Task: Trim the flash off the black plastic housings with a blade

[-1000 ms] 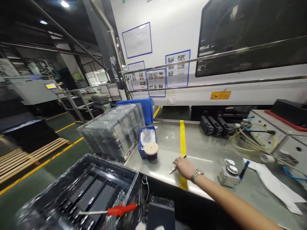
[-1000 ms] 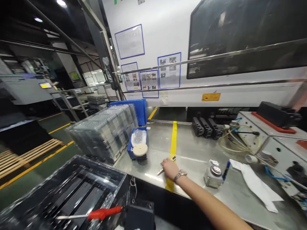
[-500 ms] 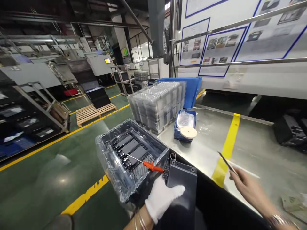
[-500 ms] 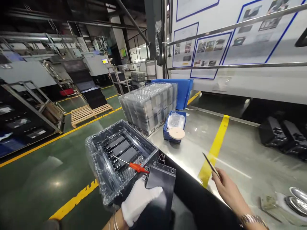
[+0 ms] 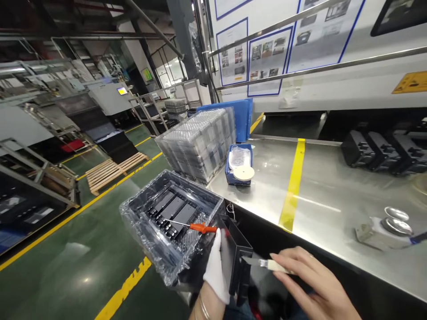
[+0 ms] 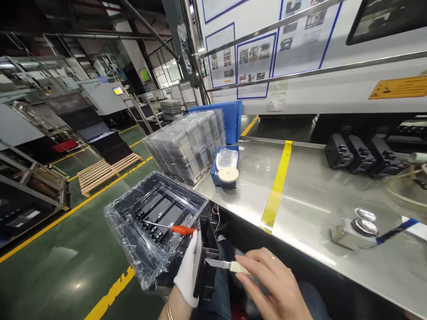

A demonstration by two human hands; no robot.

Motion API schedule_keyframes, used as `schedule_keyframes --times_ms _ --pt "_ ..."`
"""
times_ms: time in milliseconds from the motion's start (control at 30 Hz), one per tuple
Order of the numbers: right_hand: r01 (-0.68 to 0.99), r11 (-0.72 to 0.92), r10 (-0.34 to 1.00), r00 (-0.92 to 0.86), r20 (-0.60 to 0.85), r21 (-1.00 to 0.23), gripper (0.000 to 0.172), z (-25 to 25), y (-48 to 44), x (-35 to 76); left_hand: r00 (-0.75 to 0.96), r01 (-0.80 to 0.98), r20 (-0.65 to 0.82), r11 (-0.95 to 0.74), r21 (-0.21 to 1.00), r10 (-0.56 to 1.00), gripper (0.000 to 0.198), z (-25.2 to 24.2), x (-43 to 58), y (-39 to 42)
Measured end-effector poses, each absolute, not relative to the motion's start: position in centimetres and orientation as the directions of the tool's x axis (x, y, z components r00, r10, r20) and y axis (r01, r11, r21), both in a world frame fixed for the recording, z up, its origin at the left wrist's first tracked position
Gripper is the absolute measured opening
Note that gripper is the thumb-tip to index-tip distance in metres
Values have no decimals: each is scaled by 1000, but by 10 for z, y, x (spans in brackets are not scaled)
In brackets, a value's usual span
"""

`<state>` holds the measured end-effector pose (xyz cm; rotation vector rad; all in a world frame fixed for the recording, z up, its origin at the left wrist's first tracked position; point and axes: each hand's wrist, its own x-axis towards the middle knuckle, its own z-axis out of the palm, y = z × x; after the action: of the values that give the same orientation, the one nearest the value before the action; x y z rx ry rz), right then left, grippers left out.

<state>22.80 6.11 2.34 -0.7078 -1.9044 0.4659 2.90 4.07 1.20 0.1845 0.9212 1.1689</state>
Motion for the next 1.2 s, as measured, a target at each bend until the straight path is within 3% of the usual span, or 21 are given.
schedule_keyframes --times_ms 133,267,333,467,700,833,1033,1200 --pt "322 825 556 -312 770 -465 18 24 64 229 194 -853 -442 373 364 876 57 19 28 38" --pt "391 750 643 -243 727 -533 17 31 61 244 122 -927 -551 294 235 825 63 33 23 40" --pt "355 739 670 -297 680 -573 18 35 54 248 54 -950 -634 236 205 771 61 37 19 40" --pt "227 700 676 -515 527 -677 22 39 40 243 -70 -932 -695 203 302 715 52 36 12 37" --pt "219 621 604 -746 281 -752 40 34 34 234 -213 -893 -703 156 422 679 49 43 8 37" --pt "231 621 626 -720 298 -749 36 34 34 236 -191 -899 -668 145 413 720 45 33 -1 35" --pt "224 582 585 -783 211 -782 35 47 37 237 -5 -930 -444 159 331 896 43 9 -15 28" --pt "211 542 784 -474 399 -814 32 38 57 216 121 -871 -296 244 426 948 43 0 -2 17"
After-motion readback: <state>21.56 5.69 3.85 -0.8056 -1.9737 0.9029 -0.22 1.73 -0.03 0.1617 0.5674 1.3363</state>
